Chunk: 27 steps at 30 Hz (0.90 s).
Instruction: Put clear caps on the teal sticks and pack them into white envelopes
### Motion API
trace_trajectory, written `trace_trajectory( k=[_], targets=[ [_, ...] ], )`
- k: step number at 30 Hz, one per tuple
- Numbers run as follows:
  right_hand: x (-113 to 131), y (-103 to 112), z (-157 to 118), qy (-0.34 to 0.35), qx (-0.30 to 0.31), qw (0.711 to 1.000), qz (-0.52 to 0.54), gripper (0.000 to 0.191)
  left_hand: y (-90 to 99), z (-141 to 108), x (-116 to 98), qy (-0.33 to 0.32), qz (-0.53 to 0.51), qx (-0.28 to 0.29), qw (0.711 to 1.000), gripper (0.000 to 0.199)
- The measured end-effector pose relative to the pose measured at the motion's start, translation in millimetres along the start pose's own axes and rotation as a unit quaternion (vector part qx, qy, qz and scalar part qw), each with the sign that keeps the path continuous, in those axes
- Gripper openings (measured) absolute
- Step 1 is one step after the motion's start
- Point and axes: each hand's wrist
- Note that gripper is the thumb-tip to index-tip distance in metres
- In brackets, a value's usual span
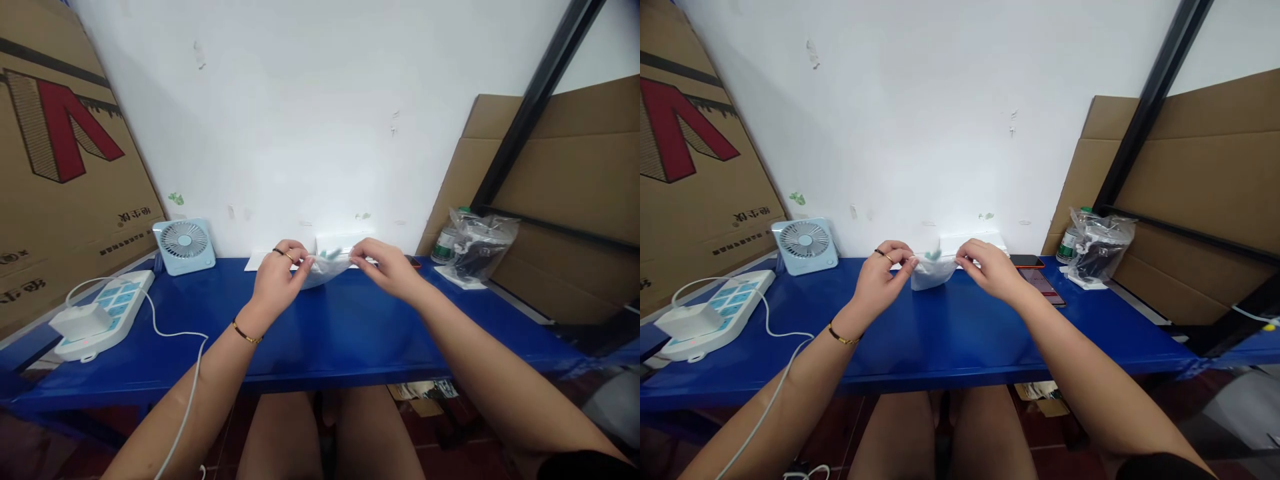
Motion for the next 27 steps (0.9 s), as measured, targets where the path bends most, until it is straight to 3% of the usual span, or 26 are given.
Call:
trace_trajectory(
  k=[10,17,22,27],
  targets=[
    [-12,21,22,-0.017,-0.041,0.999,-0.018,0.018,-5.9,34,-4,-0.004,-0.046,-0.023,0.999,0.023],
    [2,19,42,-0.049,-0.07,0.989,0.121,0.029,-10.6,30,-14,0.003,-0.053,-0.001,0.999,0.022],
    [8,23,50,-0.071,-0.09,0.989,0.097,0.027,-6.3,24,-20,-0.013,-0.062,-0.002,0.998,0.02],
    [18,29,42,-0.061,0.008,0.992,0.111,0.028,-6.6,20,-22,-0.02,-0.069,-0.003,0.997,0.019]
  ],
)
Point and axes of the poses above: each hand's wrist, its own z-axis towards the middle knuckle, its own y-axis out of the back of the hand, x = y × z, and after that the axes turned 13 degrees about y, right-handed
